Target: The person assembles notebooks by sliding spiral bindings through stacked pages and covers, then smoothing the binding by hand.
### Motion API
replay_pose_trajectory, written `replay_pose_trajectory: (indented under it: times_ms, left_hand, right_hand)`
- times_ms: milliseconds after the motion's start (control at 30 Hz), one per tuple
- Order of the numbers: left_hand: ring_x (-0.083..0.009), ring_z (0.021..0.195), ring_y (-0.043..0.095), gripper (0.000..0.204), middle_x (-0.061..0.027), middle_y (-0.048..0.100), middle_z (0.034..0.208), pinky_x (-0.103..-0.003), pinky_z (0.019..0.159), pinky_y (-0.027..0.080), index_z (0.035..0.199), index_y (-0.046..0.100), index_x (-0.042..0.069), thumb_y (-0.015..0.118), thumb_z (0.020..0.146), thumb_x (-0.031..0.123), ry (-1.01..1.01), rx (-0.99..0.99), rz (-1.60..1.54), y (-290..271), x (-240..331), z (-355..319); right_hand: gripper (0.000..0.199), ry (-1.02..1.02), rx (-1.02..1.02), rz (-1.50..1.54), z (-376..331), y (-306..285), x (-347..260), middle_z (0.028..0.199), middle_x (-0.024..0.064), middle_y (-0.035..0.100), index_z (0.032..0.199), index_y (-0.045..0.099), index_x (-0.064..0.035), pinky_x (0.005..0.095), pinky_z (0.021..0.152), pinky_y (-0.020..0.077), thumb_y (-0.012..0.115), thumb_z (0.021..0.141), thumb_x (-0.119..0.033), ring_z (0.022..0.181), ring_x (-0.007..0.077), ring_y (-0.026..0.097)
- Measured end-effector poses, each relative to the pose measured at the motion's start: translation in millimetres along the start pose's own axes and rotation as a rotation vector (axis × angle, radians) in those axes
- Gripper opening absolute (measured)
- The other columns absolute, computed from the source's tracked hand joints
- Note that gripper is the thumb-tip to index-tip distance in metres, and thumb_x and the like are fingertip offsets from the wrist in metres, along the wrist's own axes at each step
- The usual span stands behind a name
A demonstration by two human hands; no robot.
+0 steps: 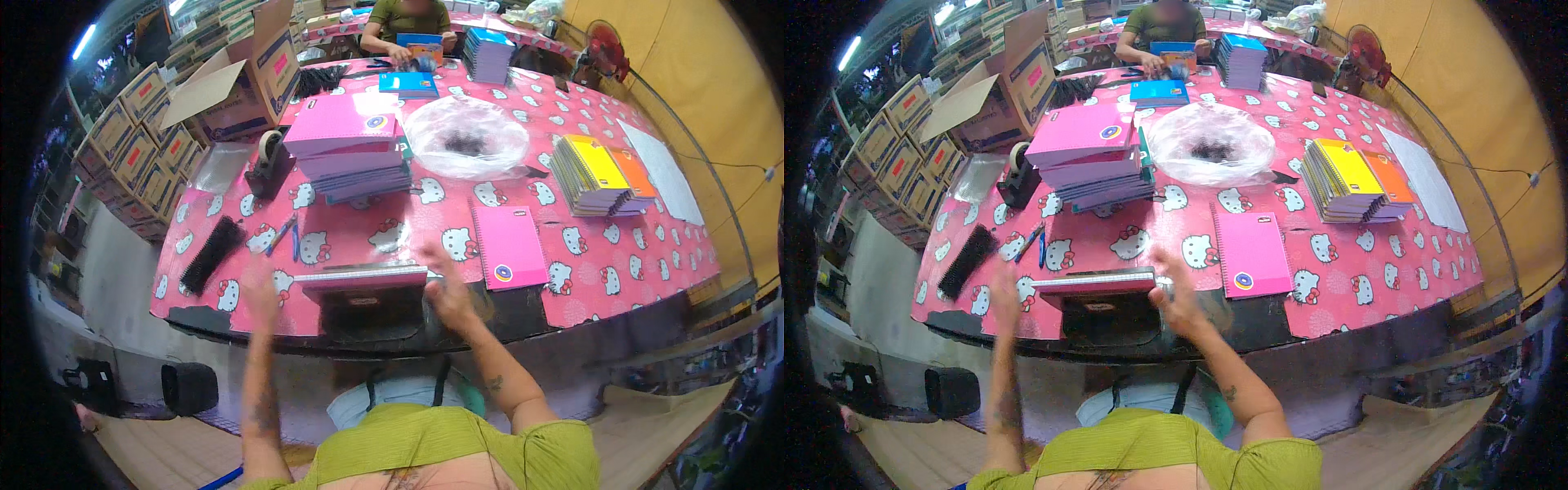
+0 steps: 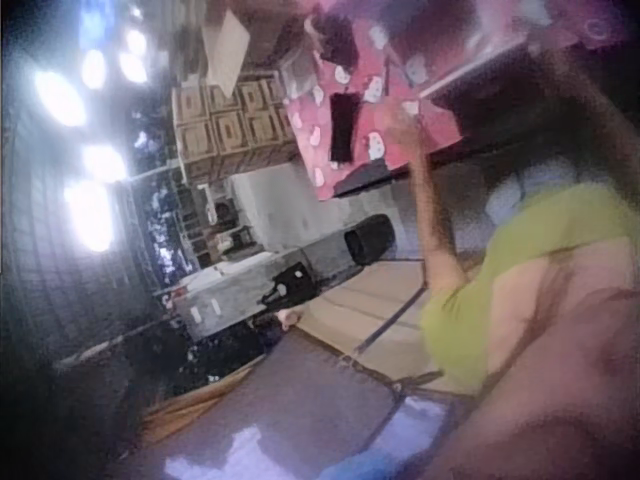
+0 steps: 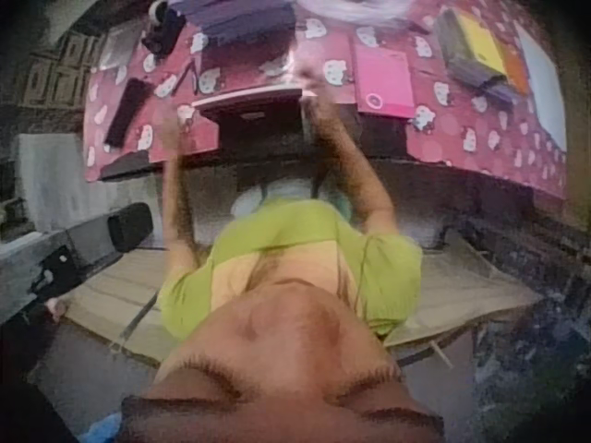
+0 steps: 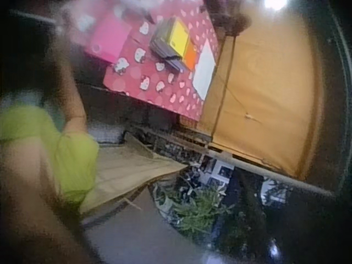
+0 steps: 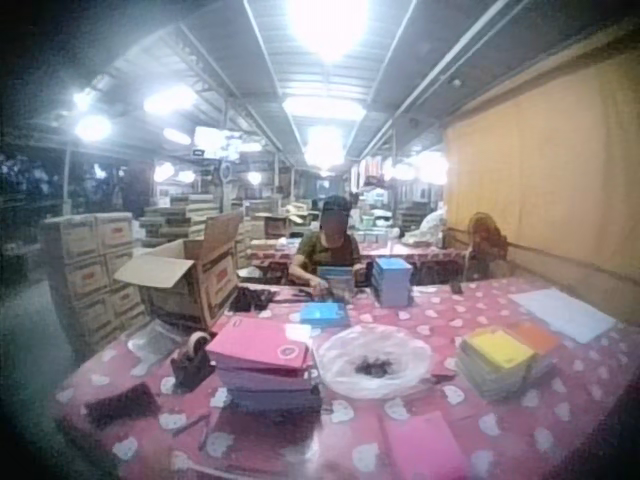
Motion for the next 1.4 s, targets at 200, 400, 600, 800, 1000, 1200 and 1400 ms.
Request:
replay_pose_trajectory:
  times_ms: [200,400,600,800,1000,1200,1400]
  left_hand:
    - [-0.0338,0.099,0.057,0.023,-0.0147,0.059,0.111,-0.044,0.083,0.048,0.112,0.063,0.001,0.060,0.094,0.016,0.074,-0.370,0.612,7.3,-135.7,51.4]
    - [-0.0332,0.097,0.059,0.021,-0.0126,0.060,0.104,-0.044,0.082,0.048,0.111,0.060,0.004,0.056,0.097,0.019,0.158,-0.391,0.636,23.8,-122.4,58.2]
    - [-0.0333,0.093,0.062,0.028,-0.0133,0.062,0.102,-0.047,0.078,0.051,0.122,0.057,0.007,0.055,0.098,0.022,0.263,-0.002,0.514,-1.3,-120.7,56.0]
    - [-0.0287,0.083,0.066,0.020,-0.0128,0.066,0.090,-0.043,0.067,0.052,0.110,0.065,0.006,0.057,0.097,0.020,0.188,-0.012,0.237,-3.2,15.4,82.7]
    - [-0.0183,0.069,0.064,0.020,-0.0131,0.073,0.098,-0.031,0.062,0.049,0.107,0.072,0.001,0.069,0.092,0.013,-0.189,-0.331,-0.321,-56.5,109.7,15.8]
    - [-0.0154,0.072,0.064,0.017,-0.0113,0.073,0.093,-0.029,0.064,0.050,0.103,0.074,0.001,0.072,0.090,0.012,-0.221,-0.216,-0.448,-56.3,108.1,-7.1]
    - [-0.0174,0.061,0.063,0.017,-0.0108,0.069,0.075,-0.032,0.058,0.049,0.096,0.072,0.000,0.069,0.093,0.017,-0.170,-0.269,-0.427,-54.6,108.0,-4.0]
  right_hand:
    - [0.071,0.270,-0.134,-1.110,-21.4,-95.7,69.3,0.154,0.0175,0.040,0.148,0.042,-0.0064,0.0590,0.118,0.0189,0.054,0.096,-0.052,0.145,0.0358,0.032]
    - [0.067,0.344,-0.155,-1.062,-23.0,-106.9,68.0,0.156,0.0153,0.038,0.147,0.045,-0.0080,0.0612,0.118,0.0175,0.053,0.096,-0.051,0.147,0.0351,0.030]
    - [0.049,-0.376,0.203,-0.497,20.7,-20.0,-107.8,0.141,0.0176,0.052,0.136,0.056,-0.0092,0.0529,0.111,0.0314,0.063,0.095,-0.035,0.133,0.0360,0.046]
    - [0.029,-0.455,-0.208,-0.730,61.8,129.3,-137.2,0.114,0.0115,0.067,0.119,0.065,-0.0110,0.0451,0.089,0.0495,0.063,0.091,-0.021,0.105,0.0289,0.065]
    - [0.020,-0.431,-0.375,-0.662,63.9,143.3,-102.3,0.085,0.0086,0.070,0.105,0.064,-0.0079,0.0396,0.065,0.0528,0.058,0.086,-0.014,0.074,0.0266,0.070]
    - [0.018,-0.416,-0.363,-0.620,64.1,141.3,-103.4,0.083,0.0081,0.070,0.106,0.067,-0.0117,0.0433,0.061,0.0515,0.062,0.090,-0.018,0.069,0.0291,0.068]
    - [0.016,-0.400,-0.372,-0.599,66.2,139.8,-107.6,0.083,0.0078,0.070,0.104,0.067,-0.0118,0.0427,0.062,0.0501,0.064,0.089,-0.019,0.069,0.0292,0.068]
Point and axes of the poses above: each hand's wrist, its own z-axis towards the middle knuckle, its own y-axis out of the palm, x = y × z, the point moved 7 cm from there along z, towards the middle knuckle
